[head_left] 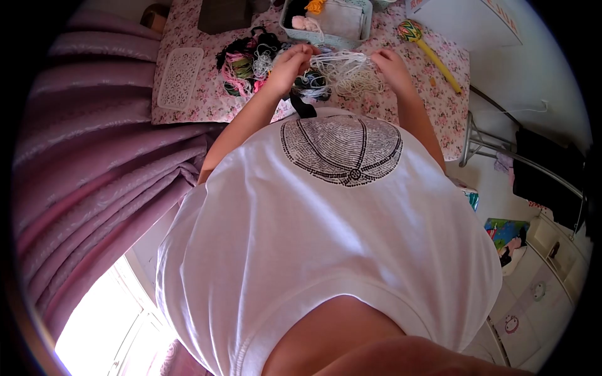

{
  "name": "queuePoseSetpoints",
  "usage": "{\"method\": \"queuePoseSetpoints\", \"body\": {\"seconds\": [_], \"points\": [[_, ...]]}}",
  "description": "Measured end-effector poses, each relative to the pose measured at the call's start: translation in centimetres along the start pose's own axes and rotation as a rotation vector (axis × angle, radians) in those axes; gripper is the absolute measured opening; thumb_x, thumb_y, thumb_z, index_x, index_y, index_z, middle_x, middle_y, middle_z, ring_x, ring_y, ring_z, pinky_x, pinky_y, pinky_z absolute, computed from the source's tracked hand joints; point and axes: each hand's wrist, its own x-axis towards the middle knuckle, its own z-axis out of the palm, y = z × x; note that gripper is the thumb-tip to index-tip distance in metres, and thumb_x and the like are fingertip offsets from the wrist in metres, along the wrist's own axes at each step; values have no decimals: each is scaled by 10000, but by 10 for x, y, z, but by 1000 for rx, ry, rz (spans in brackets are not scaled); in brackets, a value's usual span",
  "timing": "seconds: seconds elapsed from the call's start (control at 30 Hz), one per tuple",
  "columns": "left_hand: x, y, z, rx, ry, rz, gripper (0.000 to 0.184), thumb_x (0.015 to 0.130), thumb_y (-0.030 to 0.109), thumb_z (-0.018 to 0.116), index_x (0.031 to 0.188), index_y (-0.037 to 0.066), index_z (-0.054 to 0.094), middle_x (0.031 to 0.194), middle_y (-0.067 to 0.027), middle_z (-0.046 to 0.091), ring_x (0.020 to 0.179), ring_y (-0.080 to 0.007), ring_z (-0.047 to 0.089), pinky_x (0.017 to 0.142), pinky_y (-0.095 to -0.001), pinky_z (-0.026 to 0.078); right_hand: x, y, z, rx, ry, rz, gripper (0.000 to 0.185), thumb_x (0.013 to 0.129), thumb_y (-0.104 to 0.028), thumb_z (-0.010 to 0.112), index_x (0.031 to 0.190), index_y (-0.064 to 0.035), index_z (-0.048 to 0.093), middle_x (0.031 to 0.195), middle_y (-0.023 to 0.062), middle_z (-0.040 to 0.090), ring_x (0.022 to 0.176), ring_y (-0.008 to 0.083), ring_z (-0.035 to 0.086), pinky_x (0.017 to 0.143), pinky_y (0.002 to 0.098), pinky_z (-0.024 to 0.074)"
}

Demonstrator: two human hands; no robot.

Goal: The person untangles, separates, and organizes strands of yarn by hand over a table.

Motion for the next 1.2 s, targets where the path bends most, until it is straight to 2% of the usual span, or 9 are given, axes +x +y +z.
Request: {"method": "queuePoseSetpoints", "body": {"seconds": [0.13,0.27,0.47,0.57,0.7,0.8,0.9,1.0,1.2], "points": [[0,2,18,778,135,373,257,750,269,585,908,69,555,807,-48,543,568,-137,468,538,-242,402,-6,-3,11,-105,-74,-96,249,702,-223,559,765,17,574,660,33,533,618,109,481,571,260,393],[0,2,38,1101,98,576,222,709,244,632,843,71,588,835,-88,571,683,-232,559,574,-310,445,-15,-19,33,-178,-150,-150,243,683,-221,567,742,15,574,669,59,545,620,128,499,579,262,402],[2,-4,34,1118,47,564,135,749,172,601,793,45,588,781,-62,588,675,-217,559,570,-298,431,-21,-29,39,-245,-207,-195,241,676,-224,563,751,4,580,707,89,569,651,152,531,605,268,416],[4,-10,28,724,37,481,111,791,143,541,816,38,569,634,-11,526,527,-111,463,471,-234,355,-12,-11,31,-220,-133,-193,237,687,-218,551,763,4,582,706,86,568,648,148,526,604,266,412],[3,-1,8,-141,1,9,139,819,155,489,892,41,516,543,71,292,457,-29,248,424,-185,165,-15,-19,11,-173,48,-121,242,700,-209,542,776,18,575,703,71,561,636,134,510,594,266,404],[4,-2,-5,-37,-44,-28,164,807,183,516,883,39,534,582,36,406,461,-50,319,425,-202,245,-6,-7,-2,11,33,7,255,701,-209,547,787,28,576,695,62,556,633,130,503,593,272,403],[8,-12,8,796,144,611,202,773,214,573,877,43,554,701,-19,517,472,-96,398,446,-242,329,-8,-12,3,-130,-37,-115,268,700,-224,555,780,31,579,693,60,554,631,127,504,597,270,405],[-5,10,34,1005,148,464,280,730,305,615,850,56,571,858,-78,561,699,-258,553,595,-341,435,-9,-11,21,-128,-86,-175,258,699,-228,559,773,18,584,698,64,559,627,127,508,593,271,408],[-3,8,42,1110,72,518,219,677,263,647,793,84,596,776,-73,578,720,-262,562,595,-338,446,-25,-33,39,-238,-156,-205,151,718,-146,533,728,4,537,632,10,496,596,68,425,532,225,355]]}}
